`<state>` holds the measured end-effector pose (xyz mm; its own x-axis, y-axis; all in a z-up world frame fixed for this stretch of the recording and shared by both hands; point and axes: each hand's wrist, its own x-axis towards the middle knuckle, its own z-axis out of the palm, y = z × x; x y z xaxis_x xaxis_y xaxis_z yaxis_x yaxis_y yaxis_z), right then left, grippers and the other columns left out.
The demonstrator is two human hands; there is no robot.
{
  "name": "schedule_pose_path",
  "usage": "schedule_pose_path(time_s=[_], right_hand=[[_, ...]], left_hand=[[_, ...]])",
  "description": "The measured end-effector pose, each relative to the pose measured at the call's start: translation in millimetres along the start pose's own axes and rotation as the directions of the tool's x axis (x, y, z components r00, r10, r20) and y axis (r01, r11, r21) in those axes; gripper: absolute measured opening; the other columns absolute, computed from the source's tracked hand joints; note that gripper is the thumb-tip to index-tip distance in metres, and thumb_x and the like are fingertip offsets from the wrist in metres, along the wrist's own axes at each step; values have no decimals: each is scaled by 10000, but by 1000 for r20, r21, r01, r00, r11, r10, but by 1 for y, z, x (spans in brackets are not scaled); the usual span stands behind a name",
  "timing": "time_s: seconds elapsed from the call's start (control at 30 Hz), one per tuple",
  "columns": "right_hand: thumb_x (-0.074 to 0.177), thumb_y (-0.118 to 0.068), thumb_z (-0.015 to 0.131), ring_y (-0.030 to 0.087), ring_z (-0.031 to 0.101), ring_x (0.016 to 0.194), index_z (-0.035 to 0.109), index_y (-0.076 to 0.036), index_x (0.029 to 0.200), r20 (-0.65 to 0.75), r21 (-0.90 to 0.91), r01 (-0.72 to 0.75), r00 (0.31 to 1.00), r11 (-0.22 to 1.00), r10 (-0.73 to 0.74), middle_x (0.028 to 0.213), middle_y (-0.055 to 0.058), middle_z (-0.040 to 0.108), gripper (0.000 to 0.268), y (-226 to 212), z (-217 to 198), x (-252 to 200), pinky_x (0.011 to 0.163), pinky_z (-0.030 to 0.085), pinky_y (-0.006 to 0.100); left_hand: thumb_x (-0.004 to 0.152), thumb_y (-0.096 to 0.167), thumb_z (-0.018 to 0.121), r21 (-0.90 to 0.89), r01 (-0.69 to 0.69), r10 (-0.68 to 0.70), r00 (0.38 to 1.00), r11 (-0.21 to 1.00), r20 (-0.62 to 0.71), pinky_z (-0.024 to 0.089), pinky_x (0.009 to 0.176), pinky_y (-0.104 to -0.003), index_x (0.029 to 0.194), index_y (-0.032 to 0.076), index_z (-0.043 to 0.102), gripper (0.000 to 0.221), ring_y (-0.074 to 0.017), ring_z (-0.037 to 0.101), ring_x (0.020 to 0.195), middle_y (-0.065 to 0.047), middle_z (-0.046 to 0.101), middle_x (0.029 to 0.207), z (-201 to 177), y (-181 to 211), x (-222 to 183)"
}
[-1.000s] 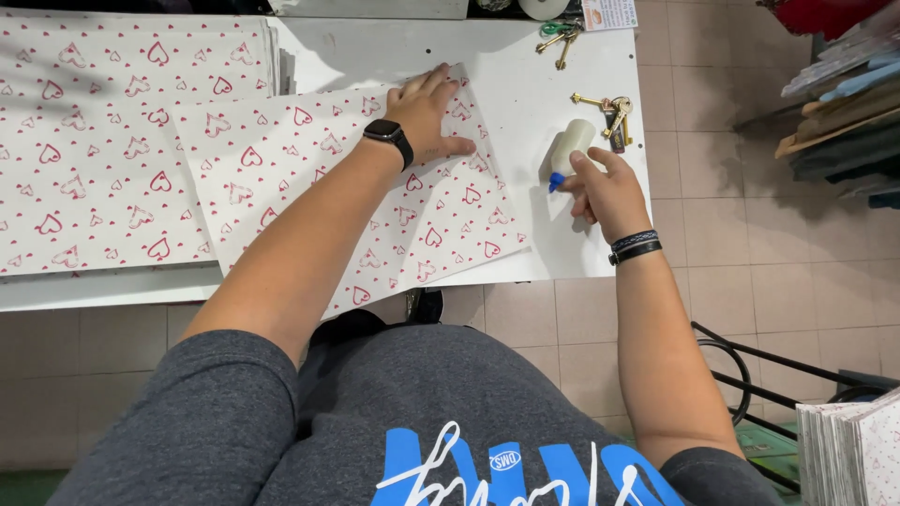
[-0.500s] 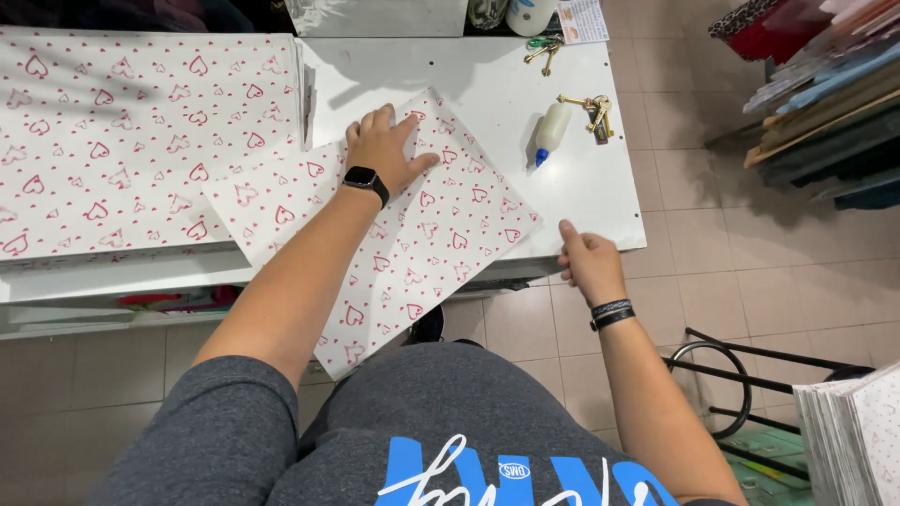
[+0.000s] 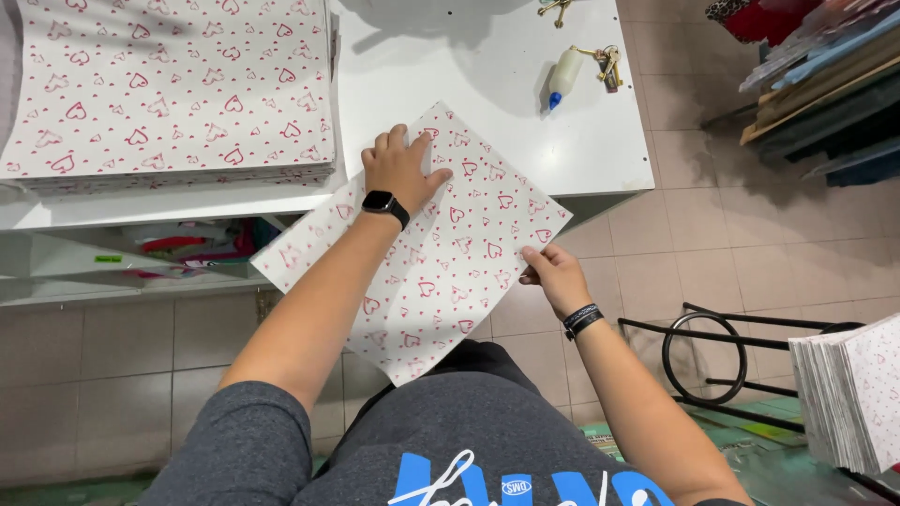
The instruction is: The person is gluing and folding patterned paper sheets to assemble paper bags.
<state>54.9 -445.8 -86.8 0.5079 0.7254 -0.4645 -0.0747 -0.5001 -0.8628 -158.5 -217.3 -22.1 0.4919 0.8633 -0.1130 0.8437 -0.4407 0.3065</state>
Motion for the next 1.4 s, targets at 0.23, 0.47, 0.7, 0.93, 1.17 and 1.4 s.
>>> schedule_pose_path(time_s=[0.23,0.47,0.7,0.93,1.17,1.4], right_hand=[[975,-159,714,203,732,675,727,-20,1080,-75,-41,102,992,994,-105,779,135,711,174,7,-45,31,666,629,300],[977,-178,715,133,680,639,725,-88,986,-28,-64,207,977,976,-210,703,36,651,91,13,-95,98,658,580,255],[977,-183,735,164,684,661,727,-72,982,101,-126,284,957,951,-272,695,49,632,112,-38,-137,107,697,559,306],[969,-91,679,182,691,631,709,-40,1090,208,-110,317,934,942,-291,791,126,687,135,-71,-165,128,517,534,229],[968,-114,691,164,674,565,680,-17,1171,315,-153,350,904,924,-290,867,133,688,225,-99,-170,140,447,524,231],[974,-131,704,158,682,538,709,5,1155,313,-290,328,920,899,-235,944,162,713,227,-116,-165,146,474,524,245]], left_hand=[[966,373,702,-270,7,-51,987,963,-154,445,991,-421,1179,196,707,277,-248,557,1204,-9,569,1244,38,-20,-32],[958,281,687,-675,191,-268,963,713,-11,554,813,-291,1065,278,735,117,-122,702,976,78,731,1053,30,-7,-46],[911,180,722,-813,230,-293,953,535,77,558,868,-349,1068,144,745,163,-183,715,982,-55,780,1013,36,35,-44],[927,168,693,-752,303,-400,915,586,57,542,829,-313,1074,162,734,153,-128,682,928,-16,770,1008,38,62,-36],[928,118,704,-637,325,-450,892,699,-38,553,784,-314,1055,138,740,134,-149,711,893,-33,771,988,41,82,-33],[911,105,731,-513,334,-455,882,791,-127,584,798,-347,1002,137,734,97,-207,718,933,-43,739,1017,40,86,-30]])
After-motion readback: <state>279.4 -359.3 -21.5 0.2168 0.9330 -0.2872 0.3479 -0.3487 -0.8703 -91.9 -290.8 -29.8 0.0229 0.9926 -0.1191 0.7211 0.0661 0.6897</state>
